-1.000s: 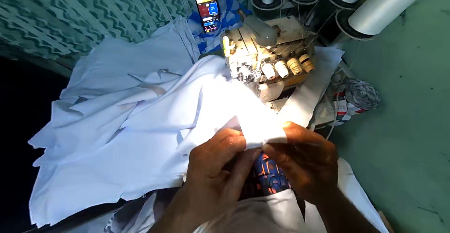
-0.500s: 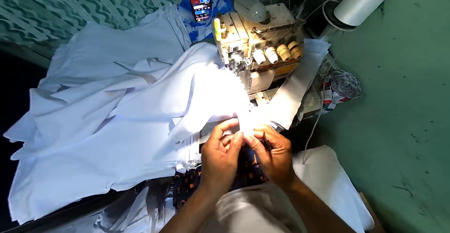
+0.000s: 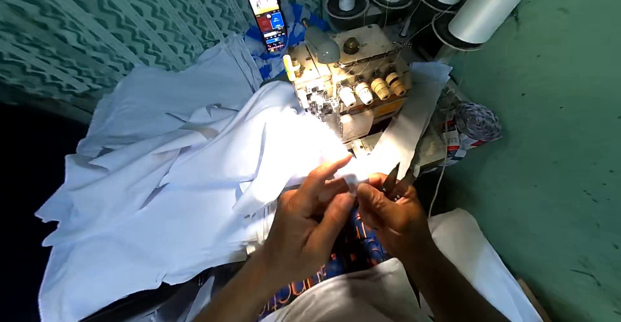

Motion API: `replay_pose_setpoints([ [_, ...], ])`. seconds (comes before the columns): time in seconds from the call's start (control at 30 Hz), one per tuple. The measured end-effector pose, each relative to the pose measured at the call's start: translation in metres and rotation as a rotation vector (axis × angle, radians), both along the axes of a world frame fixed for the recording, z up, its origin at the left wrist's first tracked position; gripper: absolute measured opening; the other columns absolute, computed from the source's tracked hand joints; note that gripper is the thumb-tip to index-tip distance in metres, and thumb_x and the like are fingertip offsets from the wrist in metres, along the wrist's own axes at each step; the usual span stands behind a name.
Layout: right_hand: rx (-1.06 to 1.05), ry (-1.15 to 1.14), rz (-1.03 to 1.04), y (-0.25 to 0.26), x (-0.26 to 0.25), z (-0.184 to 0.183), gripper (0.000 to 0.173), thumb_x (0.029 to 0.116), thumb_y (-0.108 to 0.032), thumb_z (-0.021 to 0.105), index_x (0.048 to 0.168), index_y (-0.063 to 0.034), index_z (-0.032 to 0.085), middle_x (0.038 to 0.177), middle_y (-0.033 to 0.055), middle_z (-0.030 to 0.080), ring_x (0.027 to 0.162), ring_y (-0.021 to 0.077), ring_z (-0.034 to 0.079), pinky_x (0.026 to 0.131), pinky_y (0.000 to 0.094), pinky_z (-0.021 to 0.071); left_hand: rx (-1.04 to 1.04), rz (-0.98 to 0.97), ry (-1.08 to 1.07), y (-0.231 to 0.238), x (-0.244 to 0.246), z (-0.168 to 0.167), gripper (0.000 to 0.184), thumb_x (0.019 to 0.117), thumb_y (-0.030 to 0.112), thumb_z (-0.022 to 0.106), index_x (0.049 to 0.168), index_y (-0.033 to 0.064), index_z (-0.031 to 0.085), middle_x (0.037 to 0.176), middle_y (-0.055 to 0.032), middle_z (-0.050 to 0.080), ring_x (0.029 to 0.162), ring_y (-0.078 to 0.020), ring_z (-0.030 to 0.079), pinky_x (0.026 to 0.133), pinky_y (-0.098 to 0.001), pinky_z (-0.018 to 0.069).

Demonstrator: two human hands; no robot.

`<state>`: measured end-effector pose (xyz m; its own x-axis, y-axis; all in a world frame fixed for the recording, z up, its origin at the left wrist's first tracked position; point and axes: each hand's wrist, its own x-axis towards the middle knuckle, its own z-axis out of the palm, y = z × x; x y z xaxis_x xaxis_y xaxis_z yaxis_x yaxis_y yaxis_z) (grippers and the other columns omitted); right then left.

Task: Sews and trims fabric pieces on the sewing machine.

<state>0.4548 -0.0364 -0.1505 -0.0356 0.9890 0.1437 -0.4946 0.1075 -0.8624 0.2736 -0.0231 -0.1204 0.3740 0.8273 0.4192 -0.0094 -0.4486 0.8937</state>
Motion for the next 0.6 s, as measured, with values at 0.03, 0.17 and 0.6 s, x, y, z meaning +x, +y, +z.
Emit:
replay_pose_setpoints([
  [0.03,-0.012,-0.021,-0.012,0.001,0.000,0.000,0.010,0.0960,-0.011,0.072,0.092,-0.0023,0.073,0.061,0.0002,0.060,0.047,0.0012,0.049,0.044,0.0176,0.0433,0.073,0.045,0.100,0.013,-0.004,-0.003,0.037,0.1081,0.020,0.049,0.138,-0.0006,0.056,0.101,-0.0051,0.075,0.086,-0.0109,0.073,0.077,-0.0306,0.0641],
  [0.17,0.170,-0.269,0.066,-0.024,0.000,0.012,0.009,0.0976,-0.016,0.070,0.093,-0.0082,0.072,0.070,-0.0044,0.066,0.056,-0.0017,0.056,0.051,0.0156,0.0493,0.507,0.241,0.864,0.102,-0.045,-0.007,0.028,0.0937,0.021,0.054,0.107,0.0096,0.076,0.100,-0.0072,0.072,0.093,-0.0236,0.068,0.073,-0.0441,0.0567],
  [0.6,0.366,-0.237,0.485,0.006,-0.011,0.028,0.052,0.1066,-0.051,0.048,0.112,-0.0025,0.064,0.069,-0.0026,0.056,0.058,0.0006,0.053,0.053,0.0180,0.0472,0.483,-0.115,0.987,0.004,-0.044,0.100,0.031,0.1074,0.034,0.044,0.096,0.0159,0.066,0.072,0.0033,0.059,0.059,-0.0096,0.057,0.050,-0.0284,0.0464],
])
